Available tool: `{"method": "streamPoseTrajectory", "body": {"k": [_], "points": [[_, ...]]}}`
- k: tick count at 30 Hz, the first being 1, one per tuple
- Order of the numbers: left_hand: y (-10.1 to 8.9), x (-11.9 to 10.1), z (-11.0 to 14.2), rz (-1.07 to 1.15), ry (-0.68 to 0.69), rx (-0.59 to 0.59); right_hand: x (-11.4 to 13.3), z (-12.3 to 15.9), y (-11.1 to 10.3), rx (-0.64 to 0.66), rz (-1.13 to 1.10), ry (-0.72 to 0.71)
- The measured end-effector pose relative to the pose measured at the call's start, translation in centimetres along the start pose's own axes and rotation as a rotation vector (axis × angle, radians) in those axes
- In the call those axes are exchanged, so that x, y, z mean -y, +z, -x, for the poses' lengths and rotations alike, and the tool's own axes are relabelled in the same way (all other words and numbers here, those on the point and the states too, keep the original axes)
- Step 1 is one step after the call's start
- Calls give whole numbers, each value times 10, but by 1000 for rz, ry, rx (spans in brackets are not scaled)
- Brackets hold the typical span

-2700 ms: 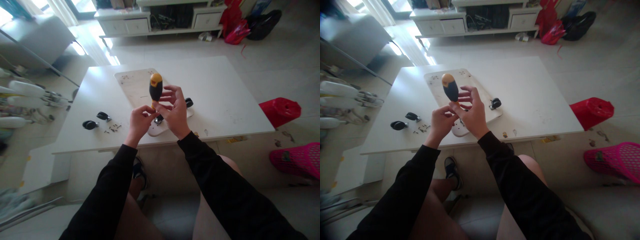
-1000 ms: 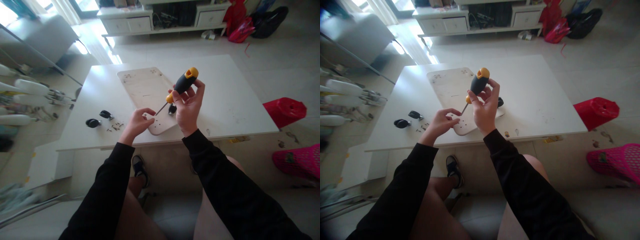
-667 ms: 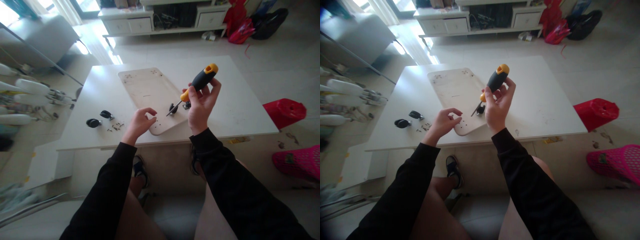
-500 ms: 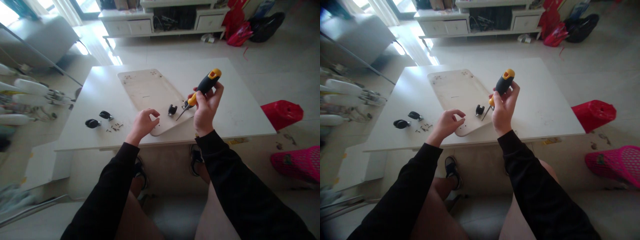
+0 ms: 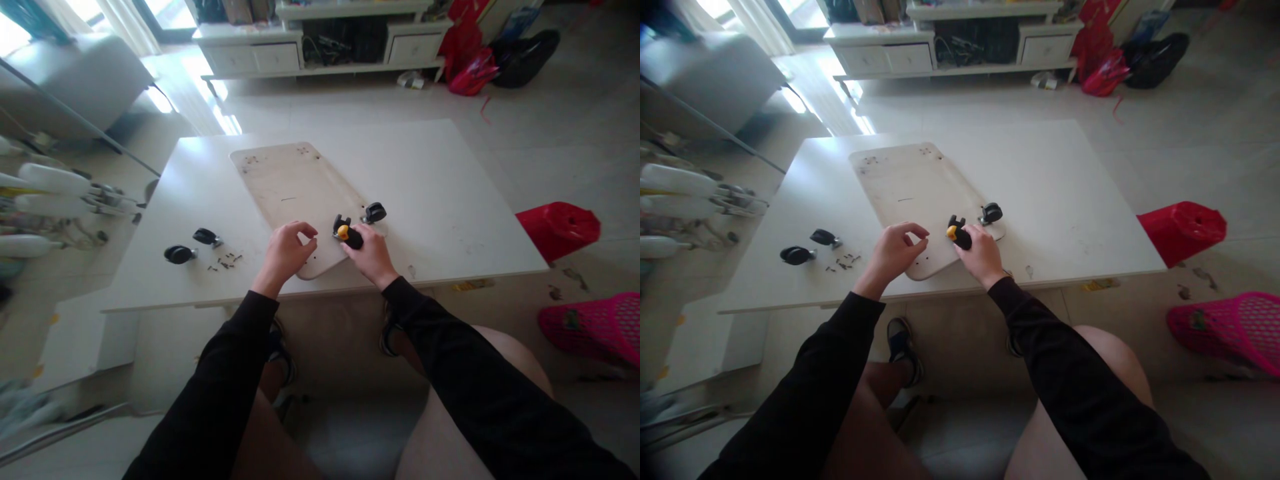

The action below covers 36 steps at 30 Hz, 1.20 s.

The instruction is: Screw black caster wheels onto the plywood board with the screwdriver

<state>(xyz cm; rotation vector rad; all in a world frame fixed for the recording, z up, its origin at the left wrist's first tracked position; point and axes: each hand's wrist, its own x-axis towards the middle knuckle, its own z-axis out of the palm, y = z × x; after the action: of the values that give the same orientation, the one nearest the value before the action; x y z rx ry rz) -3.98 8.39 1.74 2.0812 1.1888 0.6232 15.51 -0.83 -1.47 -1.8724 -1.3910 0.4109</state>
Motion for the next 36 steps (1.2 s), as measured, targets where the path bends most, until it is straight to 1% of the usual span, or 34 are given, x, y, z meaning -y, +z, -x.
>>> {"method": "streamPoseTrajectory", "body": {"k": [3,7,10,13,15,19,24,29,36], "points": [[-1,1,-1,-8,0,-1,-4,2,2,-2,18,-23],[-2,-2,0,-29,-16,-4,-7,5,1,27,26,-35],[0,-5,0,-65,-6,20,-8,7,0,29,24,-47],[5,-8,-1,-119,39,57,-7,8,-2,10,17,-63],[9,-9,-3,-177,61,58,-4,8,-3,-9,0,-69],[18,-10,-5,-258,62,64,1,9,-4,-20,-39,-55],[26,-12,-8,-318,46,87,1,12,-7,76,-69,-65],[29,-16,-11,-355,26,105,-3,14,-6,176,-93,-56],[32,-17,-14,-368,46,135,-2,14,-3,201,-142,-34]]}}
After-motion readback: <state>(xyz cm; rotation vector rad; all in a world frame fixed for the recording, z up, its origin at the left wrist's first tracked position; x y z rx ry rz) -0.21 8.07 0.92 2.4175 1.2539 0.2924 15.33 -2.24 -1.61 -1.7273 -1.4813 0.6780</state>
